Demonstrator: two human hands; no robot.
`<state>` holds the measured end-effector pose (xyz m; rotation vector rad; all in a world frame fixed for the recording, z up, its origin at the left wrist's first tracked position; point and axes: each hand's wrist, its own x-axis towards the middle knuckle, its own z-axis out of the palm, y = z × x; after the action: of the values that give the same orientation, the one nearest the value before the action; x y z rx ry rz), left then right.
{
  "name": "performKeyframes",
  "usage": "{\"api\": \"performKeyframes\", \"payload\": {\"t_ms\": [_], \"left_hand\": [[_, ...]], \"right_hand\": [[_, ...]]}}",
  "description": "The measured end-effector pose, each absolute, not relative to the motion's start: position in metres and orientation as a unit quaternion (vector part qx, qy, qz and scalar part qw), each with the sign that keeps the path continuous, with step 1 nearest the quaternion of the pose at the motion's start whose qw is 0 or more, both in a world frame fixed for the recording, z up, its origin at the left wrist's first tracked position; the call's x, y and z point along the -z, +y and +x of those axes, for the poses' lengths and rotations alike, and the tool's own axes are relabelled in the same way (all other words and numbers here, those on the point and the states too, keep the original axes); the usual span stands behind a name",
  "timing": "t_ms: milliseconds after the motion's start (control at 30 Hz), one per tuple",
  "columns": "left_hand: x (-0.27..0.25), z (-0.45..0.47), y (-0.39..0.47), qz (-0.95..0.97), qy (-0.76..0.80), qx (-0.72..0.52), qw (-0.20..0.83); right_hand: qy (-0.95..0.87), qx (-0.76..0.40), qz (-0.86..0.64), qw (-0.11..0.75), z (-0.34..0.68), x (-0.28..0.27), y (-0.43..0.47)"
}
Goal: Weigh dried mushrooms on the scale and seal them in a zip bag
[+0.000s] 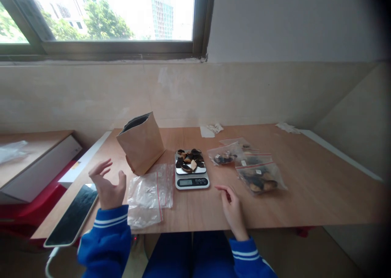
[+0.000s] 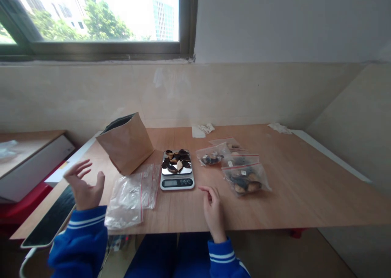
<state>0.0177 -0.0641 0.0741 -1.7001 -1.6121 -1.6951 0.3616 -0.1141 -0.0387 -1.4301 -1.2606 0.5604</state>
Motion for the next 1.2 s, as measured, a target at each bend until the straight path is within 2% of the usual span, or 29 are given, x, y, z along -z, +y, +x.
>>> {"api": "performKeyframes", "payload": {"t_ms": [67,167,233,367,533,667,767,933,1067,1200], "left_hand": [[-0.073,0.028,-0.083,-0.629,-0.559,0.532,0.095],[-0.050,0.041,-0.101,-0.725,-0.571,0.378,-0.076],[-0.027,0.046,-0.103,-0.722,-0.585,0.344,-0.138],[0.006,0.051,-0.097,-0.720,-0.605,0.313,-0.135],[0.005,0.058,-0.094,-0.723,-0.606,0.297,-0.148],[0.001,0.060,-0.095,-0.705,-0.619,0.312,-0.152],[-0.006,0.068,-0.102,-0.680,-0.607,0.370,-0.178],[-0.041,0.110,-0.127,-0.641,-0.513,0.542,-0.176],[-0.060,0.147,-0.141,-0.676,-0.436,0.566,-0.180],[-0.061,0.159,-0.146,-0.681,-0.426,0.575,-0.157]], "right_hand": [[-0.531,-0.236,-0.599,0.551,0.361,0.039,-0.114],[-0.533,-0.245,-0.594,0.550,0.361,0.039,-0.114],[-0.534,-0.254,-0.591,0.548,0.361,0.037,-0.115],[-0.531,-0.278,-0.584,0.548,0.353,0.025,-0.120],[-0.579,-0.354,-0.522,0.517,0.320,-0.010,-0.133],[-0.634,-0.409,-0.459,0.470,0.287,-0.032,-0.143],[-0.657,-0.424,-0.435,0.447,0.269,-0.037,-0.151],[-0.585,-0.416,-0.454,0.528,0.252,-0.041,-0.163],[-0.541,-0.450,-0.441,0.557,0.255,-0.051,-0.167],[-0.541,-0.419,-0.453,0.571,0.269,-0.062,-0.163]]}}
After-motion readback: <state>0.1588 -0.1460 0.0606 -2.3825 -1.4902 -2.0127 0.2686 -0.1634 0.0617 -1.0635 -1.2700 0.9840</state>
